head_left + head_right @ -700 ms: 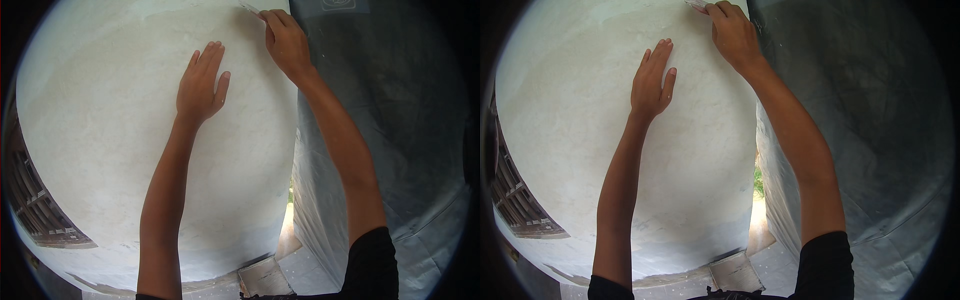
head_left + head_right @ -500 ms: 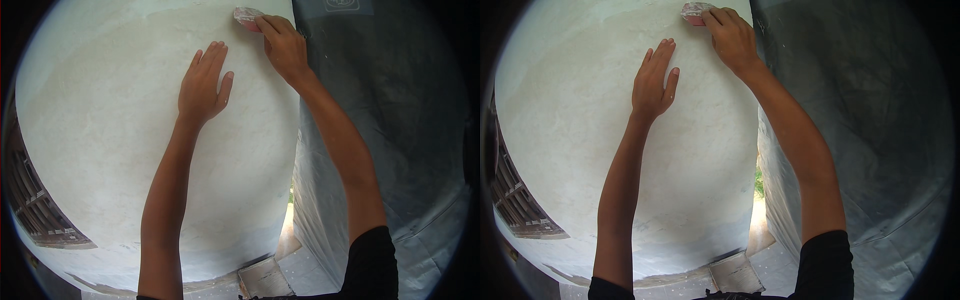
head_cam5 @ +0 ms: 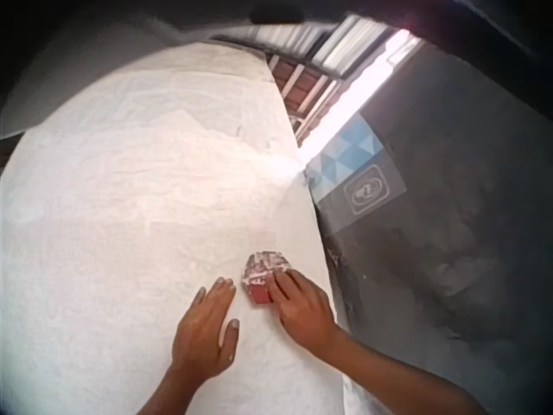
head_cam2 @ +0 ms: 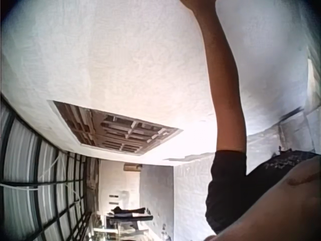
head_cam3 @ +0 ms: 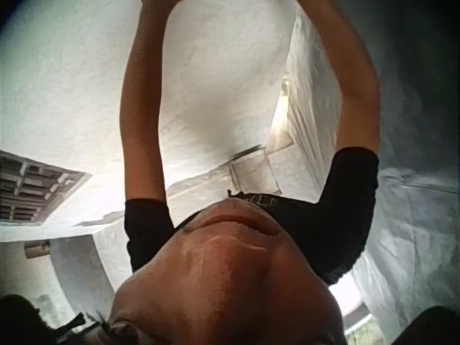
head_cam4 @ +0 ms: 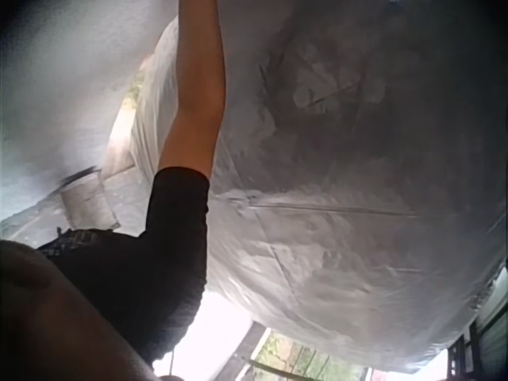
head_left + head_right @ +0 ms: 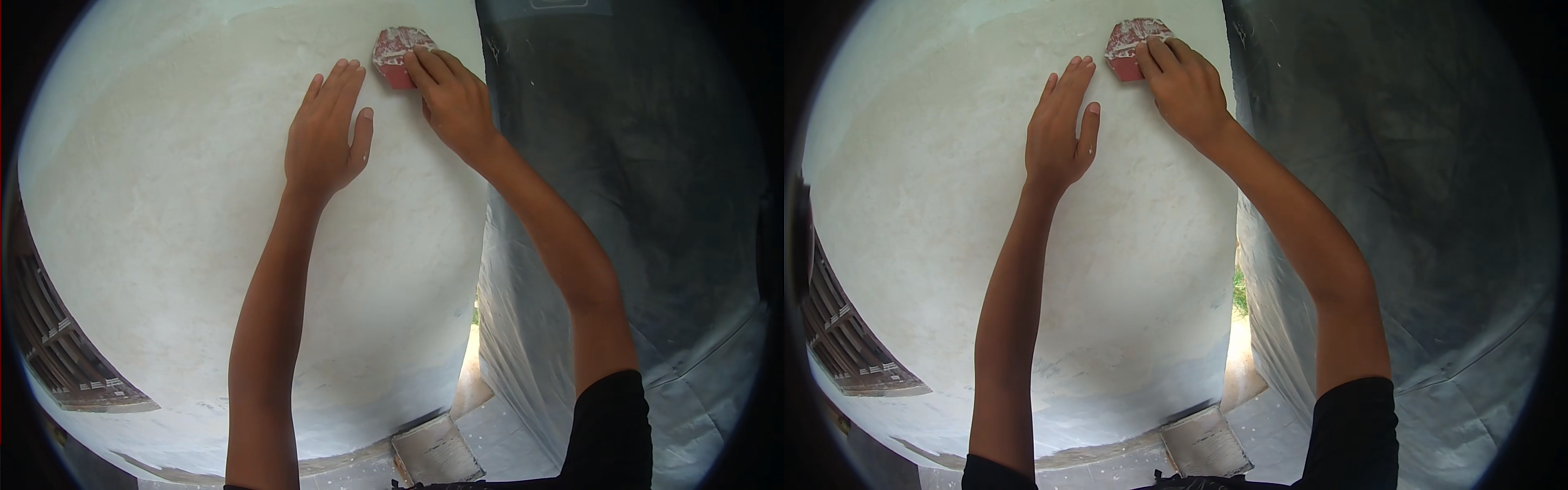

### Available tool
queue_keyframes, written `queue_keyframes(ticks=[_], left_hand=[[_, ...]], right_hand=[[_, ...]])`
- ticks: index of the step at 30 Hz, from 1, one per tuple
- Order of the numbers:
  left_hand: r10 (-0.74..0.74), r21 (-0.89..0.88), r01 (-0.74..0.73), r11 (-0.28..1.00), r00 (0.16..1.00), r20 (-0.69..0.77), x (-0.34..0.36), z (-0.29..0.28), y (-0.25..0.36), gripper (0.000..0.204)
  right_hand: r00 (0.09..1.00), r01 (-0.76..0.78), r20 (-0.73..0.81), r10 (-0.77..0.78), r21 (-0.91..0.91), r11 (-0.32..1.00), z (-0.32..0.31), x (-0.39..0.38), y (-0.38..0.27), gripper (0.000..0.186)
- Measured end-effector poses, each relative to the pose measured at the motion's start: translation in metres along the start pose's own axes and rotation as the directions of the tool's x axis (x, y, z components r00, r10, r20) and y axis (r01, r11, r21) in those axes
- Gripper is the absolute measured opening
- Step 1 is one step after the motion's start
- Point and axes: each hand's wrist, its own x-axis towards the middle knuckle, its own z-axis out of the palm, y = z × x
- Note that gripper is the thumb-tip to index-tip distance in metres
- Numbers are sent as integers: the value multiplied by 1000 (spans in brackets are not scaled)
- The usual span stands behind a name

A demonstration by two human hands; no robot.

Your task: The person smooths a wall surface by applying plaster from a putty tray to the wall and scraping it with a putty knife.

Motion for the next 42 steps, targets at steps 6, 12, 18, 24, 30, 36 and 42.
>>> queue_keyframes(ticks=[6,12,18,24,30,36,42], left_hand=[[-5,74,9,997,998,-56,-2,-1,-4,44],[-11,81,16,997,998,-55,-2,1,-2,44],[-13,88,20,996,997,-78,-1,2,-3,43],[-28,46,34,998,991,-128,-2,2,-8,43],[-47,29,50,998,993,-112,-2,2,-3,48],[-55,60,62,996,993,-105,-2,1,-3,48],[-20,65,29,997,991,-135,-3,4,-5,46]], right_hand=[[993,-114,34,110,151,982,-21,-5,-10,42],[983,-135,-119,142,70,988,-5,34,14,42],[999,-38,-20,37,-52,998,11,31,-2,42],[997,-70,37,68,68,995,-9,3,-30,42],[951,-291,-7,308,314,904,-29,19,-6,33],[981,-164,-96,170,64,984,-3,39,17,34],[999,-41,14,43,-116,992,13,10,-6,46]])
